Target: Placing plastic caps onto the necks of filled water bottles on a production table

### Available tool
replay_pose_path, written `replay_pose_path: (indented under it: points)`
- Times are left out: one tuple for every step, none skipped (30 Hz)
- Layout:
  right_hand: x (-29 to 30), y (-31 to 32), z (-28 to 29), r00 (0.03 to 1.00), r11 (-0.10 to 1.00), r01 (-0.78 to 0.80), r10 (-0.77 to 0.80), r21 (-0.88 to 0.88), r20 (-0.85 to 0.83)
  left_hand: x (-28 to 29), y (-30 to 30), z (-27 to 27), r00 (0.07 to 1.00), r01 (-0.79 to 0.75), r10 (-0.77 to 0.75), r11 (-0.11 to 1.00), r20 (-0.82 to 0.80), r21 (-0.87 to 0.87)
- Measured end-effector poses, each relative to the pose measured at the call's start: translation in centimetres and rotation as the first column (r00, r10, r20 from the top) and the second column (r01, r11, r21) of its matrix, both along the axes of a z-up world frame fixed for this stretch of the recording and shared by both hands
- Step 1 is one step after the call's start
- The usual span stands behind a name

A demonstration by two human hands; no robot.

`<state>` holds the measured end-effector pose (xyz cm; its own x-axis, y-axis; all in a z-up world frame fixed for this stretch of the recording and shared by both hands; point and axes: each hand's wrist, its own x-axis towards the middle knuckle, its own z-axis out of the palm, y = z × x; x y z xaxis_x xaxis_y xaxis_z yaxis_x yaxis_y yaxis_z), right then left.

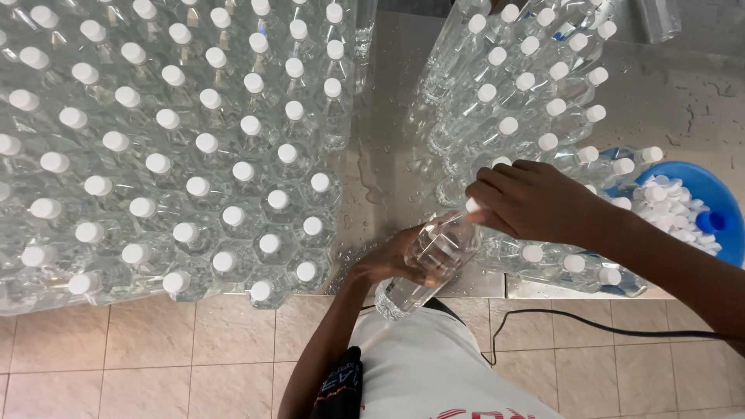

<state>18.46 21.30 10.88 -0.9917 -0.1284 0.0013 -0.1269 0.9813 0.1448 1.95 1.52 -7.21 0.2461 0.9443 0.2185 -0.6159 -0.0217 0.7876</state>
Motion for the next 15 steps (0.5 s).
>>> replay_pose_path:
  points:
    - [0.2,-0.1,-0.3,1.0,1.0,-0.007,0.007,-0.004,-0.001,0.6,0.7,-5.4,1.0,-0.007,0.007,1.0,-0.001,-0.004]
    - [0.3,-0.1,-0.6,0.979,0.985,-0.175,0.174,0.003,-0.107,1.4,0.8,-10.6,0.999,0.044,-0.044,0.999,0.005,-0.015]
    - [0.5,-0.1,-0.9,0.919,0.942,-0.335,0.332,0.025,-0.212,2.1,1.1,-15.7,0.995,0.095,-0.095,0.995,0.013,-0.027]
    - [0.6,0.1,-2.2,0.917,0.939,-0.345,0.34,0.017,-0.21,2.4,0.5,-13.3,0.996,0.085,-0.085,0.996,0.018,-0.033]
    - [0.7,0.4,-3.4,0.887,0.912,-0.408,0.384,-0.044,-0.257,2.8,-0.1,-10.8,0.99,0.137,-0.136,0.989,0.034,-0.051]
    - [0.9,0.5,-4.6,0.855,0.881,-0.462,0.415,-0.095,-0.31,2.8,-0.5,-8.3,0.98,0.199,-0.196,0.978,0.045,-0.063]
    - [1.0,1.1,-5.6,0.855,0.881,-0.463,0.415,-0.097,-0.313,1.7,-1.0,-4.7,0.98,0.198,-0.196,0.978,0.044,-0.066]
    - [1.0,1.7,-6.6,0.911,0.923,-0.34,0.276,-0.179,-0.306,0.5,-1.4,-1.0,0.984,0.167,-0.174,0.973,-0.037,-0.157]
    - [1.0,2.4,-7.6,0.949,0.943,-0.21,0.132,-0.259,-0.287,-0.7,-1.8,2.7,0.98,0.126,-0.159,0.961,-0.119,-0.245]
    - [1.0,3.0,-8.2,0.948,0.942,-0.21,0.131,-0.262,-0.29,-0.7,-1.2,3.5,0.98,0.126,-0.159,0.96,-0.121,-0.248]
    - [0.9,3.5,-8.9,0.964,0.903,0.264,-0.261,-0.339,0.056,-0.7,-0.6,4.2,0.889,-0.056,-0.075,0.961,-0.451,-0.27]
    - [1.0,3.9,-9.6,0.714,0.68,0.689,-0.579,-0.25,0.393,-0.6,-0.2,5.0,0.686,-0.231,-0.01,0.945,-0.727,-0.231]
    - [0.4,4.9,-10.5,0.714,0.678,0.69,-0.577,-0.254,0.398,1.5,0.0,3.7,0.687,-0.231,-0.015,0.943,-0.726,-0.239]
    - [-0.3,6.2,-11.2,0.638,0.644,0.74,-0.583,-0.194,0.503,3.7,0.5,2.5,0.279,-0.464,0.147,0.886,-0.949,0.001]
    - [-0.9,7.5,-11.9,0.551,0.61,0.782,-0.582,-0.126,0.598,5.8,0.9,1.3,-0.206,-0.551,0.232,0.775,-0.951,0.309]
